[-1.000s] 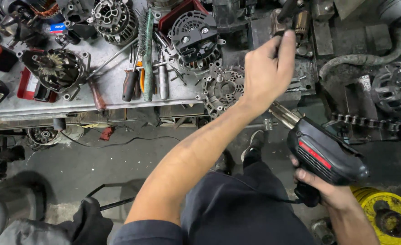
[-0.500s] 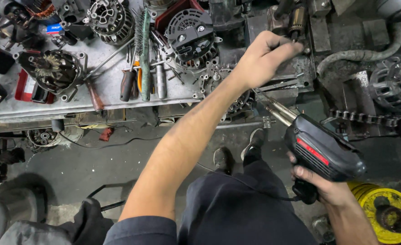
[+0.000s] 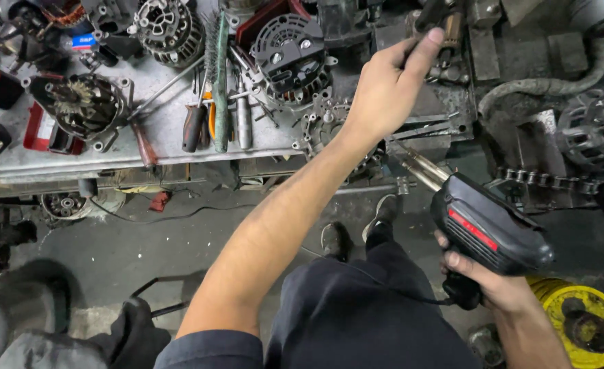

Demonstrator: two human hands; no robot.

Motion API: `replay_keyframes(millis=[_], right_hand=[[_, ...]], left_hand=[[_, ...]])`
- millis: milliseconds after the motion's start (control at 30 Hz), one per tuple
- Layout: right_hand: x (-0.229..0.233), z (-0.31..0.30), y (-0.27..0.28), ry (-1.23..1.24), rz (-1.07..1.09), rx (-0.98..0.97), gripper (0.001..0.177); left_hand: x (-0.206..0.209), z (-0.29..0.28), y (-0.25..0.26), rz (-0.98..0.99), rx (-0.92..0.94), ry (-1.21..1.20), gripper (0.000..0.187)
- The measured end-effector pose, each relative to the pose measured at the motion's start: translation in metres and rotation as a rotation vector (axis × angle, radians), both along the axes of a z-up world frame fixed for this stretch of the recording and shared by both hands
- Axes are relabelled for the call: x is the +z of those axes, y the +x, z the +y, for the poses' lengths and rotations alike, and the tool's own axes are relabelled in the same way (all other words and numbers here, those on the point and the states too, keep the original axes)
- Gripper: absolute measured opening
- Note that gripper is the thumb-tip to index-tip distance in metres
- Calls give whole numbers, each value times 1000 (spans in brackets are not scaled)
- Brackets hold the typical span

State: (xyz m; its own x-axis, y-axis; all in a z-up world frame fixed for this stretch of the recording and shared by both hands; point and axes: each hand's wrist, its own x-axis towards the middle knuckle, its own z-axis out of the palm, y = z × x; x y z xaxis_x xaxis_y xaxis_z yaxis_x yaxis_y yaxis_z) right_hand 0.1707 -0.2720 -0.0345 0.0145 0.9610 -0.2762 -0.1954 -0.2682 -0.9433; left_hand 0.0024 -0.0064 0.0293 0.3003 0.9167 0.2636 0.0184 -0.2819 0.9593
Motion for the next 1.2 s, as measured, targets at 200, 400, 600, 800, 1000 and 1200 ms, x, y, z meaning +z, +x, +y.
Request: replay_keyframes(millis=[200, 400, 600, 800, 1000, 1200], right_hand=[[6, 1, -3, 24, -79, -46, 54], [8, 1, -7, 48, -6, -20, 57], [9, 1, -6, 1, -22, -41, 60], [14, 4, -7, 29, -68, -25, 58], [4, 2, -5, 11, -52, -26, 54], [1, 0, -1, 28, -132, -71, 61]], left_hand=[[11, -8, 11, 84, 78, -71, 62], [-20, 9, 5, 10, -129, -175, 56], [-29, 17, -2, -146, -266, -118, 48], [-28, 22, -12, -262, -616, -131, 43], [-36, 16, -25, -293, -474, -183, 29], [9, 4, -55, 203, -76, 422, 26]])
